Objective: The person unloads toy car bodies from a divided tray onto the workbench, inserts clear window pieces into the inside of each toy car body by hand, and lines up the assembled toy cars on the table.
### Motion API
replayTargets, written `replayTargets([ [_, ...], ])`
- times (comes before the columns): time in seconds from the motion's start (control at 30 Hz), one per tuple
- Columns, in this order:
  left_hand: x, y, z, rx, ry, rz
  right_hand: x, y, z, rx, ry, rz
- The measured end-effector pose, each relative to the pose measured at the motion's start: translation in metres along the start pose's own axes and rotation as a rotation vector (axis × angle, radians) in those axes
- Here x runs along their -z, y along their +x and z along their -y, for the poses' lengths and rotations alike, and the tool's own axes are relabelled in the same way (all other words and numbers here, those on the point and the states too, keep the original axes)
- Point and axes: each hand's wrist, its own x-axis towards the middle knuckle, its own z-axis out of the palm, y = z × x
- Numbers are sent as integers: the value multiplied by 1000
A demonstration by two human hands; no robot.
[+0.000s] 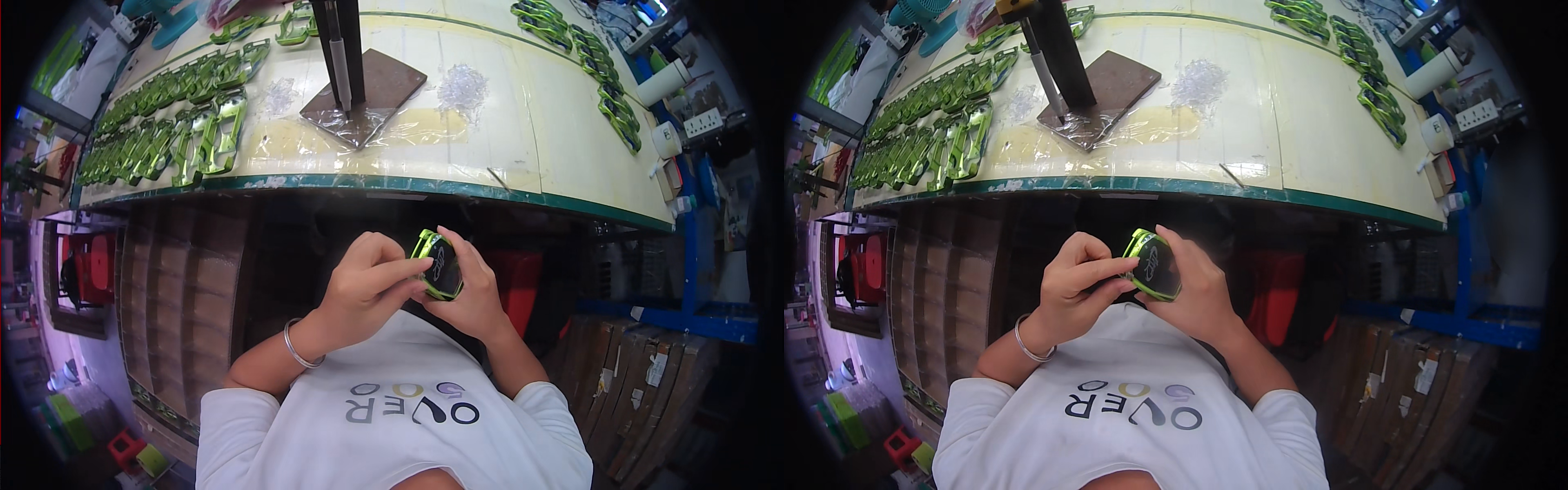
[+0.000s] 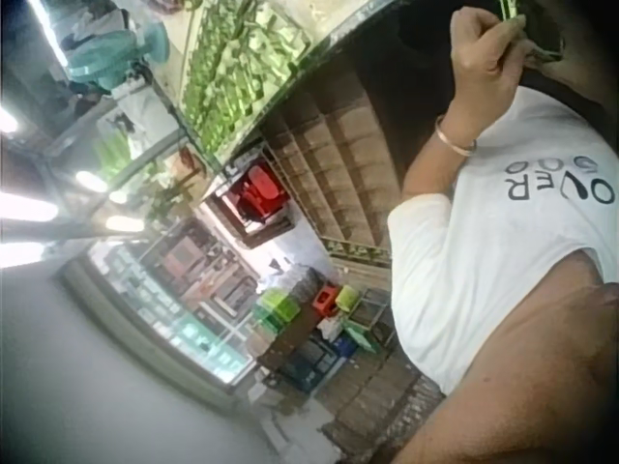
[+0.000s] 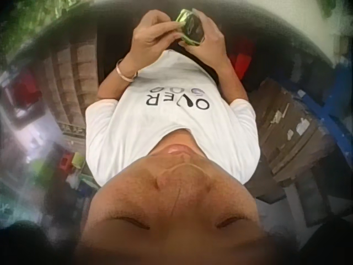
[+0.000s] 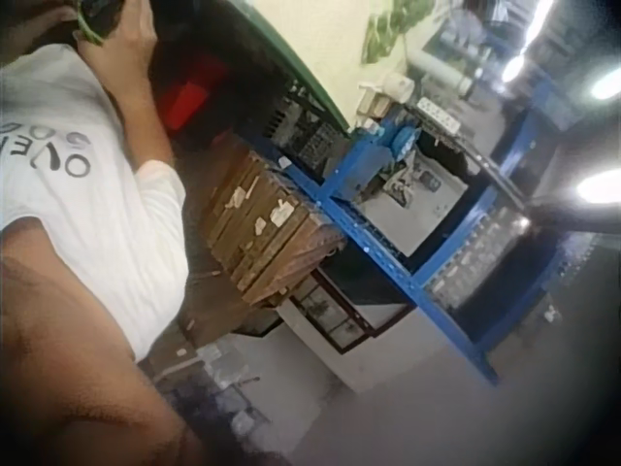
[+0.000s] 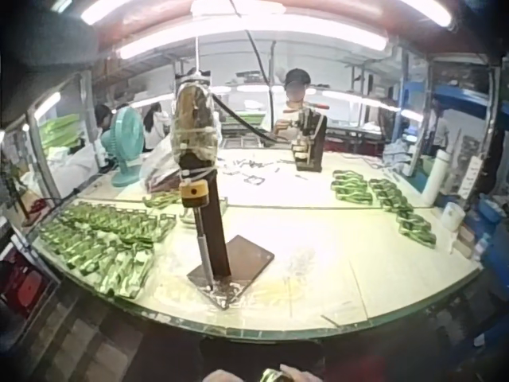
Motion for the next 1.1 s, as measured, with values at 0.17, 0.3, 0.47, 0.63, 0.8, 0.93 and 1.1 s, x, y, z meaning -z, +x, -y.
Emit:
replayTargets([
  [0.17,4,-2,1,20,35,23,2,-3,2,-28,3,58],
  [0.3,5,2,1,16,49,49,3,-2,0,22,-36,32],
  [0.47,3,4,3,-90,126,97,6,-3,-1,29,-64,14],
  [0.63,-9,-4,8,-370,486,91,3,-7,-2,-141,98,34],
  [0.8,-18,-21,16,-249,653,228,-9,-14,-6,-306,145,83],
  [0.93,-18,-22,30,-232,518,158,-19,-15,-10,-342,153,91],
  [1.1,-34,-28,36,301,-279,-198,-24,-1,-6,-58,-166,-32],
])
